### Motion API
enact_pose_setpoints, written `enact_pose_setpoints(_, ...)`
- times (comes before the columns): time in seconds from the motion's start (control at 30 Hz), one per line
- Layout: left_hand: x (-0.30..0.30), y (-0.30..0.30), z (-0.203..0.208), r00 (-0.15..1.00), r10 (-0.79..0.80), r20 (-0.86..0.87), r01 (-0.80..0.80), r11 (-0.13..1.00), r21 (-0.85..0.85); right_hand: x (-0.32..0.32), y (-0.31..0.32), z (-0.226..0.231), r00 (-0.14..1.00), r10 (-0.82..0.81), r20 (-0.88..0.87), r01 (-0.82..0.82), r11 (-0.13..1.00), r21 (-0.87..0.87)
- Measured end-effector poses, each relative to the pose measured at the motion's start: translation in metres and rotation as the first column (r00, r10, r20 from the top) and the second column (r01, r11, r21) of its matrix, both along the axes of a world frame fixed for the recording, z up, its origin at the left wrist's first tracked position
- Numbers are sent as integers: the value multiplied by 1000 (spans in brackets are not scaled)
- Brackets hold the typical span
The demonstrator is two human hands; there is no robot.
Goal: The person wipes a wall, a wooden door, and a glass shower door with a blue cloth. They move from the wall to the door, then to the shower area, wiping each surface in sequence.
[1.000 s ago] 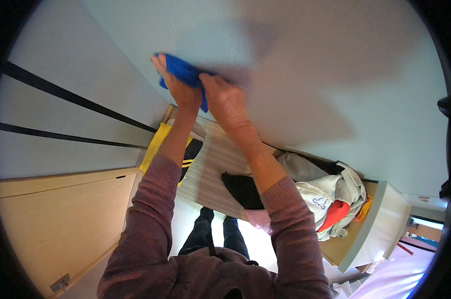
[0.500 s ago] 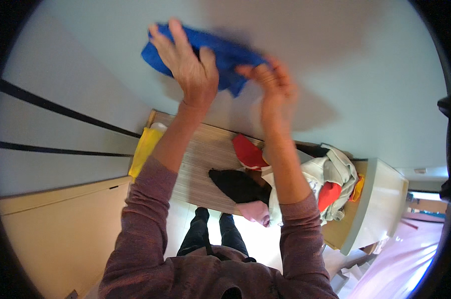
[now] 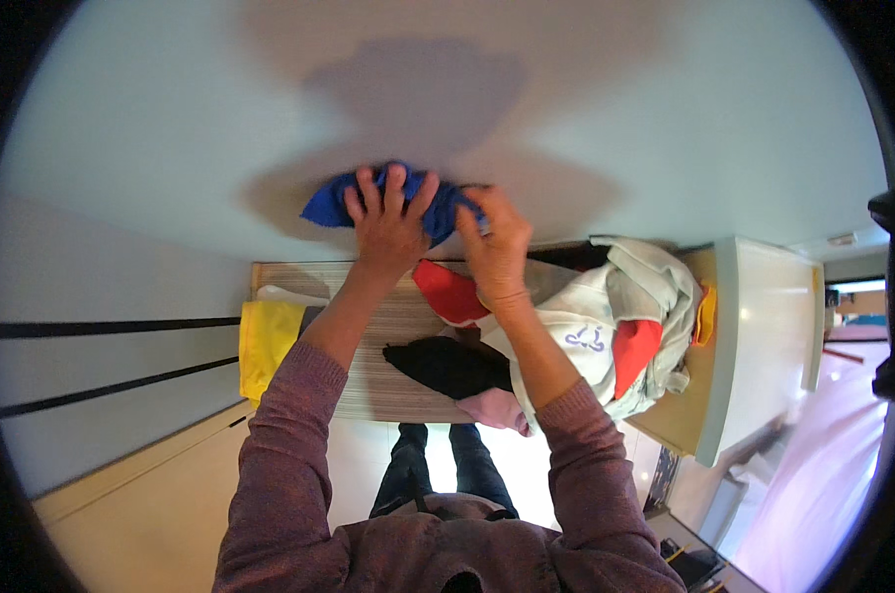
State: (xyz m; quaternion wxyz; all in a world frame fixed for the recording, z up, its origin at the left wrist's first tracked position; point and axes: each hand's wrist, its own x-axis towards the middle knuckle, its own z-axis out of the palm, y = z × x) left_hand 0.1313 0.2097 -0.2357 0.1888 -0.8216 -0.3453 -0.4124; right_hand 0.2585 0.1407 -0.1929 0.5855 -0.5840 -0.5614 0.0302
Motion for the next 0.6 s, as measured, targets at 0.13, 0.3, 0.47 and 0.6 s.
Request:
enact_pose_setpoints(0.13, 0, -22, -44, 996, -30, -88, 20, 994, -111, 18, -18, -71, 902, -98, -420, -69, 928, -365)
enact_pose_setpoints(0.3, 33, -42, 17, 996, -89, 11, 89, 987, -135, 54, -34, -13, 615, -113, -780, 102, 993, -63)
enact_pose_setpoints(0.47, 123, -37, 142, 975, -209, 79, 209, 978, 10, 133, -59, 131, 798, -194, -571, 424, 854, 303)
enact_pose_setpoints(0.6, 195, -31, 233, 941, -325, 93, 273, 893, 356, 183, -57, 201, 858, -491, -150, 491, 700, 518)
